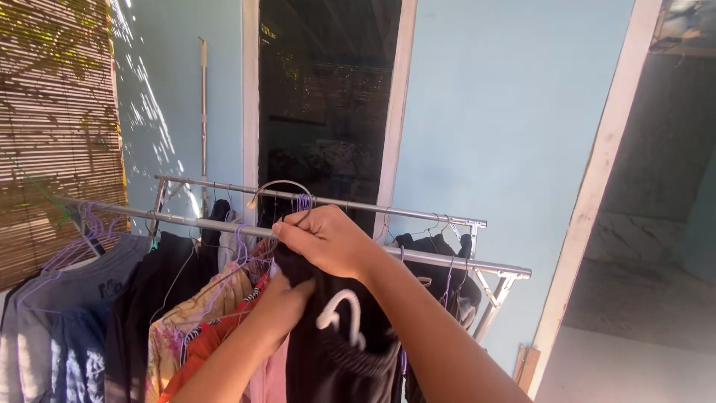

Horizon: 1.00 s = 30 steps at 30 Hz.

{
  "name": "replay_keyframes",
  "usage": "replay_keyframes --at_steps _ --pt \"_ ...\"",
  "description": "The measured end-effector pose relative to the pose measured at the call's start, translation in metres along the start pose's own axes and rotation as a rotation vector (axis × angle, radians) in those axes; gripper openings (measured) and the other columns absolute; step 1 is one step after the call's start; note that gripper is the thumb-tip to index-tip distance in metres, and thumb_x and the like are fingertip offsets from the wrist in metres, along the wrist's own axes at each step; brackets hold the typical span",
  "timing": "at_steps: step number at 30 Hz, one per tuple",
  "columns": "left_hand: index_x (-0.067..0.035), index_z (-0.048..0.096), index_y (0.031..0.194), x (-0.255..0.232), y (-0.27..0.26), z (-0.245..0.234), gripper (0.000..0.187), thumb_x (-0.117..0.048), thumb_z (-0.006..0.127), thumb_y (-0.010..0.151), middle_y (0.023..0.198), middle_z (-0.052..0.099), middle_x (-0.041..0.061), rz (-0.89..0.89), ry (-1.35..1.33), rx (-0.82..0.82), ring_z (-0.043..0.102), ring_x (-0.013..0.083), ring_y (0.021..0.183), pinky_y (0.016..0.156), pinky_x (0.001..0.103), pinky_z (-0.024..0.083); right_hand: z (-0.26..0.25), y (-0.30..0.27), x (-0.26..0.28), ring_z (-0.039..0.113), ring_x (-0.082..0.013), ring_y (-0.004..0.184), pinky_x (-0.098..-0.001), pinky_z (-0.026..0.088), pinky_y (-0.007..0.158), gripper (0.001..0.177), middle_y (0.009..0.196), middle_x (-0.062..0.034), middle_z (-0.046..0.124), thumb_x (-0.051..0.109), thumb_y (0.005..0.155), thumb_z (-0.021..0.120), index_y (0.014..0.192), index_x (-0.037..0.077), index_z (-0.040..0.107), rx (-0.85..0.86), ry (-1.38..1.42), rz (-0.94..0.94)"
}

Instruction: Hanging various items of clothing and a towel onto hangers on a drying rack.

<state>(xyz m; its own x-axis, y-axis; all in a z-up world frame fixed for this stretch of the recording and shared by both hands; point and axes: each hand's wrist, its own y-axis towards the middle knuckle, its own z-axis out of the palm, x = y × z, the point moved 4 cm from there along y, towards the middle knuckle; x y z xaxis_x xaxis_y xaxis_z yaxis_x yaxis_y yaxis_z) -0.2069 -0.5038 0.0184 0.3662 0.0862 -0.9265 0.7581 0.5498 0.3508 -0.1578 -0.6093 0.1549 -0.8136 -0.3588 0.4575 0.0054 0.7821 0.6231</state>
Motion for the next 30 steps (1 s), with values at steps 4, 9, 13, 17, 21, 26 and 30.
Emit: replay_keyframes --at_steps 4,9,13,17,21,26,30 --pt "-0.007 0.061 0.127 -0.011 0.014 0.003 0.039 -0.011 0.057 0.088 0.113 0.072 0.009 0.034 -0.276 -0.16 0.071 0.0196 0.098 0.082 0.037 0.058 -0.013 -0.004 0.008 0.034 -0.0057 0.054 -0.0288 0.03 0.049 0.046 0.057 0.0051 0.04 0.026 0.103 0.06 0.063 0.004 0.053 0.113 0.139 0.016" --pt "0.0 0.065 0.117 -0.055 0.018 -0.002 0.03 -0.023 0.058 0.099 0.103 0.071 0.011 0.007 -0.456 -0.08 0.072 0.0187 0.084 0.074 0.034 0.058 -0.007 -0.018 0.034 0.038 -0.0055 0.049 -0.028 0.031 0.046 0.044 0.053 0.0041 0.047 0.023 0.101 0.061 0.061 0.005 0.059 0.18 0.264 0.123" --pt "0.001 0.069 0.109 -0.029 0.059 -0.044 0.023 -0.008 0.065 0.088 0.099 0.078 0.013 0.112 0.5 -0.025 0.078 0.0177 0.08 0.074 0.034 0.061 0.01 -0.028 0.073 0.042 -0.0056 0.047 -0.0254 0.033 0.045 0.031 0.053 0.0039 0.052 0.021 0.098 0.06 0.07 0.012 0.07 0.294 0.274 0.148" --pt "-0.004 0.065 0.112 -0.053 0.04 -0.033 0.027 -0.022 0.054 0.096 0.097 0.073 0.01 -0.015 0.039 -0.194 0.073 0.0161 0.078 0.072 0.032 0.058 0.021 -0.029 0.065 0.039 -0.0055 0.048 -0.0245 0.03 0.044 0.029 0.056 0.0044 0.049 0.021 0.1 0.061 0.073 0.012 0.069 0.41 0.33 0.176" --pt "-0.012 0.061 0.115 -0.047 0.029 -0.037 0.038 -0.043 0.041 0.107 0.093 0.067 0.005 -0.226 -0.602 -0.409 0.065 0.0136 0.074 0.068 0.03 0.053 0.015 -0.03 0.042 0.03 -0.0067 0.041 -0.0257 0.02 0.037 0.041 0.052 0.0026 0.041 0.022 0.101 0.064 0.065 0.005 0.059 0.436 0.653 0.324" --pt "-0.013 0.064 0.116 -0.021 0.053 -0.068 0.034 -0.041 0.05 0.103 0.091 0.071 0.002 -0.213 -0.416 -0.333 0.066 0.013 0.074 0.065 0.03 0.053 0.006 -0.022 0.019 0.027 -0.0071 0.036 -0.0261 0.015 0.033 0.046 0.048 0.0027 0.039 0.025 0.101 0.063 0.061 0.006 0.051 0.314 0.761 0.459" --pt "-0.01 0.071 0.113 0.009 0.064 -0.085 0.031 -0.032 0.064 0.091 0.091 0.076 0.004 -0.295 -0.01 -0.192 0.072 0.0173 0.079 0.069 0.035 0.057 -0.002 -0.003 -0.003 0.026 -0.0063 0.035 -0.0263 0.015 0.033 0.042 0.046 0.0028 0.037 0.024 0.1 0.063 0.063 0.005 0.053 0.181 0.609 0.43"
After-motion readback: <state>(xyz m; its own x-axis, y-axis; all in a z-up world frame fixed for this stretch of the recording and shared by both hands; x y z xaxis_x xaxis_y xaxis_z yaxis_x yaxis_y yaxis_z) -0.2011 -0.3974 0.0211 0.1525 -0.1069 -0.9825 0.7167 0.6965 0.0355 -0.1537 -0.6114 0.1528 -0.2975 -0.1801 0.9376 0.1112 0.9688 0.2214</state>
